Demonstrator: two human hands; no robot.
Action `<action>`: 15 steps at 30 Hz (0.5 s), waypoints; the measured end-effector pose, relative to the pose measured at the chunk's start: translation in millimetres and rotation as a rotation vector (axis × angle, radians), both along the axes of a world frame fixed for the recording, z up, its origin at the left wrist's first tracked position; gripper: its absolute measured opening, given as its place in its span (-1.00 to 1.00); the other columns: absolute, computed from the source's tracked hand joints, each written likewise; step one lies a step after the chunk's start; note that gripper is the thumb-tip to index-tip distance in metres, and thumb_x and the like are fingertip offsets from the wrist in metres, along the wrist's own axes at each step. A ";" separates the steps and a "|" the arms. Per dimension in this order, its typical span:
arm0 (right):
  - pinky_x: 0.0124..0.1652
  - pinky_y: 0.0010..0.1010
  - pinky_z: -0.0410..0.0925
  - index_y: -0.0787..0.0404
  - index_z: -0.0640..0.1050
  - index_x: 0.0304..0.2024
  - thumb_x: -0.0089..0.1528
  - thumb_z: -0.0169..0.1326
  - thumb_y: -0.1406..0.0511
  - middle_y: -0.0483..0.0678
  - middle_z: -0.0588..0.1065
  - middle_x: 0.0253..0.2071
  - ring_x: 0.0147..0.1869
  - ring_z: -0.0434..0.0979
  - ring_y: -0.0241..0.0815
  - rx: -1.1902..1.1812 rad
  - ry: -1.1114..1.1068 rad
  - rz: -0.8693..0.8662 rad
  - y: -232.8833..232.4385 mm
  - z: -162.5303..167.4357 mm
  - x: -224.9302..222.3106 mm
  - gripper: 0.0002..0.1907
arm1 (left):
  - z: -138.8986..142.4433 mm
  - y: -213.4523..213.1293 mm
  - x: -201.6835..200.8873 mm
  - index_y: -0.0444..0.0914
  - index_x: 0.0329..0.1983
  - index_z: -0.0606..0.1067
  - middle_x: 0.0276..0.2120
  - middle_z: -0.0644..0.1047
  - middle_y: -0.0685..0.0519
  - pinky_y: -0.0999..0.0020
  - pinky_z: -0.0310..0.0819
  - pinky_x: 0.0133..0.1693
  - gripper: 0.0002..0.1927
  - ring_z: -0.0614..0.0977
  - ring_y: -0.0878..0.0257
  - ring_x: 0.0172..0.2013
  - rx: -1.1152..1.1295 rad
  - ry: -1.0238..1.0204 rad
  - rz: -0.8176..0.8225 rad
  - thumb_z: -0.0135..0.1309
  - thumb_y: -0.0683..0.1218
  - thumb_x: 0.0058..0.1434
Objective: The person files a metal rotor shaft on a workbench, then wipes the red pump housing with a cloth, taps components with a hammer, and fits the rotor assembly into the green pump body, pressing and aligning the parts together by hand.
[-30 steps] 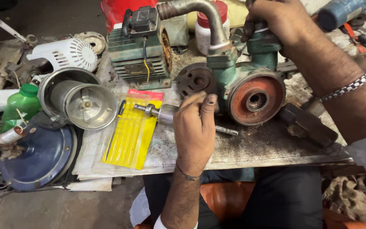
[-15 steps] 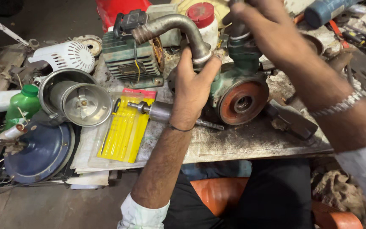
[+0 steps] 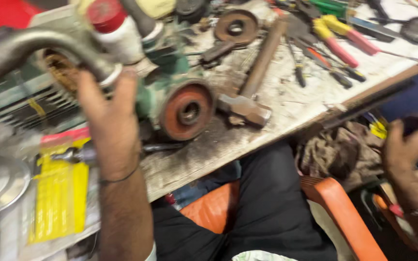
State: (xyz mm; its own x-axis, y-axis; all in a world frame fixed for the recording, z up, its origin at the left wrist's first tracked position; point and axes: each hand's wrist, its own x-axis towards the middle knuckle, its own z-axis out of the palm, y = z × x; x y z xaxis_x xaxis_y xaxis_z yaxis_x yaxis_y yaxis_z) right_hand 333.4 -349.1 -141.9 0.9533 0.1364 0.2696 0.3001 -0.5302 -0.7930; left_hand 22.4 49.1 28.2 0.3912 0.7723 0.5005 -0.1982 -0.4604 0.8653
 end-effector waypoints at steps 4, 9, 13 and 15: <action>0.18 0.01 0.36 0.30 0.37 0.35 0.31 0.10 -0.09 0.34 0.51 0.11 0.20 0.53 0.28 -0.563 0.279 0.188 -11.7 -34.0 -32.6 -0.23 | -1.0 7.8 -5.5 -0.35 0.24 0.35 0.06 0.46 0.06 0.38 0.36 0.16 -0.71 0.44 0.34 0.00 -0.023 -0.152 -0.157 0.14 -0.22 0.56; 0.06 0.17 0.36 0.27 0.31 0.37 0.14 0.09 -0.15 0.34 0.48 0.21 0.18 0.51 0.33 -1.053 -0.153 0.090 13.1 -55.4 -78.4 -0.08 | -0.8 8.4 -4.4 -0.33 0.28 0.33 0.10 0.45 0.08 0.34 0.34 0.24 -0.61 0.45 0.32 0.08 -0.023 -0.121 -0.117 0.11 -0.19 0.46; -0.08 -0.02 0.53 0.08 0.63 0.06 0.42 -0.06 0.17 0.15 0.63 -0.04 -0.02 0.70 0.10 -1.096 0.025 0.162 4.4 -74.5 -64.1 -0.70 | 3.6 9.9 0.6 -0.34 0.31 0.34 0.14 0.48 0.05 0.30 0.32 0.27 -0.56 0.47 0.24 0.14 0.056 0.016 -0.011 0.15 -0.12 0.45; -0.06 0.03 0.56 0.28 0.72 -0.18 0.29 0.14 0.18 0.23 0.67 -0.23 -0.16 0.72 0.21 -1.100 0.186 0.067 -10.3 -80.9 -42.0 -0.70 | 4.3 8.2 2.4 -0.33 0.22 0.38 0.07 0.49 0.04 0.31 0.36 0.21 -0.61 0.48 0.25 0.07 0.060 0.078 0.025 0.15 -0.09 0.44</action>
